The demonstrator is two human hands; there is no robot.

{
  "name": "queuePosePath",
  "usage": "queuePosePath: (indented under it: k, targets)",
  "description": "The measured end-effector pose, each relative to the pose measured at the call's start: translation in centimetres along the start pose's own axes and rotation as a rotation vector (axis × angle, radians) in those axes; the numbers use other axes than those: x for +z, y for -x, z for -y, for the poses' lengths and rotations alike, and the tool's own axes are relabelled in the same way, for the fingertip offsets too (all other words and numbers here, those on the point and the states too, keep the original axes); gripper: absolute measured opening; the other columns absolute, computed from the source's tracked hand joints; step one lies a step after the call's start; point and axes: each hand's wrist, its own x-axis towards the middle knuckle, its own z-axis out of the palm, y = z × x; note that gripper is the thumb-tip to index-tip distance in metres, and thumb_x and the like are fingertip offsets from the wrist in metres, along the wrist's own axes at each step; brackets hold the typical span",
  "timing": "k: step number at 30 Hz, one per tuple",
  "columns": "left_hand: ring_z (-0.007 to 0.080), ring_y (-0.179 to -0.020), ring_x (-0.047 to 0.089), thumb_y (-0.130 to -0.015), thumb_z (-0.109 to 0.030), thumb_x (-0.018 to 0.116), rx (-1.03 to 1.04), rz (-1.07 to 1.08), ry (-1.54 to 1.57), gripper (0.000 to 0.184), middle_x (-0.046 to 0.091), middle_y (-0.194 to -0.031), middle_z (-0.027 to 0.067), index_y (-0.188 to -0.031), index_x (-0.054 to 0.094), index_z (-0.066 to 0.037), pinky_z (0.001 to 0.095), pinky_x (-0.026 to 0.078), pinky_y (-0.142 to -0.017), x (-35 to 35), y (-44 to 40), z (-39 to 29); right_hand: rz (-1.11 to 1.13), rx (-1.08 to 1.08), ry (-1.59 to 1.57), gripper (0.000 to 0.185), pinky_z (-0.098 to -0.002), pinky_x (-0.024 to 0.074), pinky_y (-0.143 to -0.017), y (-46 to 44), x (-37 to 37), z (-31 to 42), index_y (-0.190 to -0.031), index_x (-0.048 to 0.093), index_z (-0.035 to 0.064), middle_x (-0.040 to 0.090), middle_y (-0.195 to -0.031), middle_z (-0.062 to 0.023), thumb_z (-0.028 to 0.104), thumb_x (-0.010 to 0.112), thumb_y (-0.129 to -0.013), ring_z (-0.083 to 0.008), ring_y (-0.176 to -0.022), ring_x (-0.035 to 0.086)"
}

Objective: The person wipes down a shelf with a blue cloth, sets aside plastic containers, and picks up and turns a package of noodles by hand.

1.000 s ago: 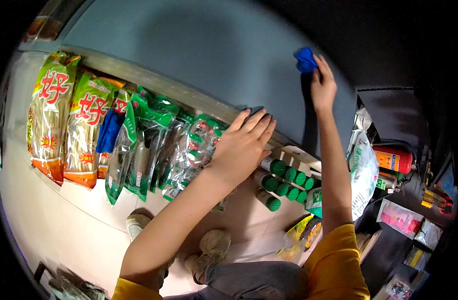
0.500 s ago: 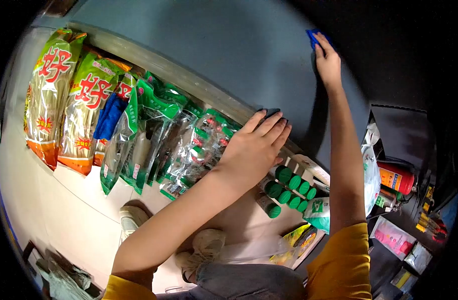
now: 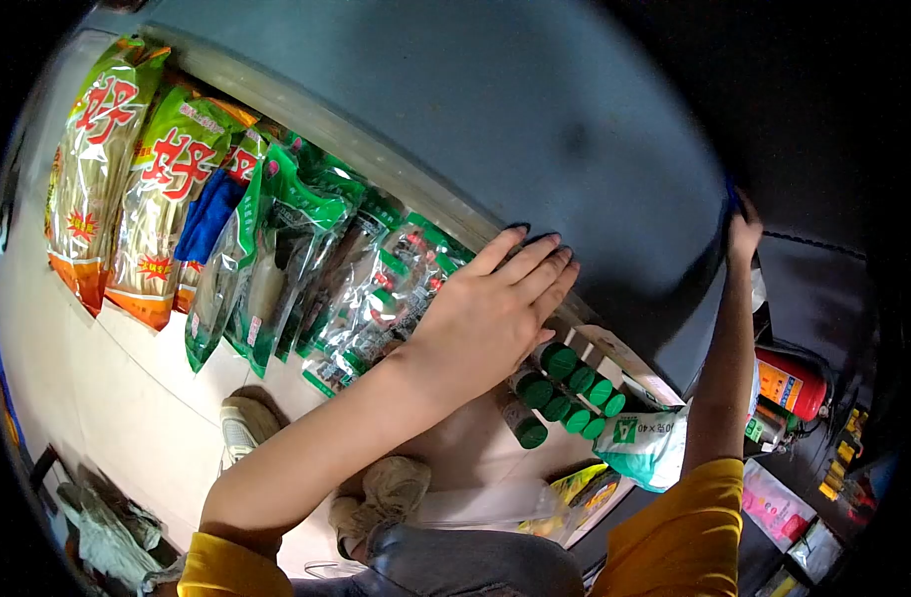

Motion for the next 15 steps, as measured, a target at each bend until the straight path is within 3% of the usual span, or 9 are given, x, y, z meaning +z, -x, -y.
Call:
queuePosePath:
  k: [4, 8, 11, 13, 15]
  targets:
    - [0.0192, -0.111, 0.038, -0.074, -0.027, 0.052, 0.004, -0.034, 0.033, 0.048, 0.046, -0.115, 0.0074, -0.114, 0.043, -0.001, 0.0358, 0.024, -0.096, 0.1, -0.1, -0.1, -0.091, 0.287, 0.074, 0.039, -0.0262, 0.0297, -0.089, 3.6, -3.0, -3.1, -0.11, 0.049, -0.0001, 0.05, -0.111, -0.0136, 0.004, 0.039, -0.072, -0.0221, -0.103, 0.046]
    - [0.0191, -0.113, 0.035, -0.073, -0.029, 0.051, 0.004, -0.031, 0.056, 0.05, 0.045, -0.116, 0.0085, -0.113, 0.044, 0.001, 0.0345, 0.019, -0.098, 0.0, 0.0, -0.1, -0.071, 0.265, -0.004, 0.041, -0.0245, 0.0361, -0.082, 3.8, -5.4, -13.0, -0.11, 0.05, 0.0034, 0.052, -0.107, -0.0131, 0.003, 0.039, -0.071, -0.0196, -0.095, 0.051]
    - [0.0191, -0.11, 0.038, -0.074, -0.027, 0.052, 0.009, -0.044, 0.006, 0.047, 0.046, -0.115, 0.0078, -0.112, 0.044, -0.001, 0.0354, 0.025, -0.095, 0.1, 0.0, -0.1, -0.11, 0.38, 0.265, 0.04, -0.0255, 0.0403, -0.077, 4.6, -6.0, -14.4, -0.106, 0.053, 0.0045, 0.057, -0.1, -0.0131, 0.003, 0.039, -0.069, -0.0203, -0.086, 0.055]
    - [0.0191, -0.11, 0.038, -0.074, -0.028, 0.052, 0.011, -0.04, 0.0, 0.047, 0.046, -0.115, 0.0078, -0.112, 0.044, -0.001, 0.0353, 0.025, -0.095, 0.0, 0.0, -0.2, -0.327, 0.394, 0.472, 0.038, -0.0283, 0.0418, -0.077, 6.0, -5.0, -9.2, -0.102, 0.056, 0.0037, 0.059, -0.093, -0.0138, 0.003, 0.041, -0.067, -0.0231, -0.083, 0.057]
    - [0.019, -0.11, 0.038, -0.074, -0.028, 0.051, 0.014, -0.041, -0.01, 0.048, 0.046, -0.115, 0.0077, -0.113, 0.044, -0.001, 0.0353, 0.025, -0.095, 0.0, 0.1, -0.1, -0.409, 0.15, 0.36, 0.037, -0.03, 0.0398, -0.081, 6.8, -3.3, -3.8, -0.099, 0.057, 0.0023, 0.059, -0.095, -0.0147, -0.002, 0.041, -0.065, -0.025, -0.089, 0.056]
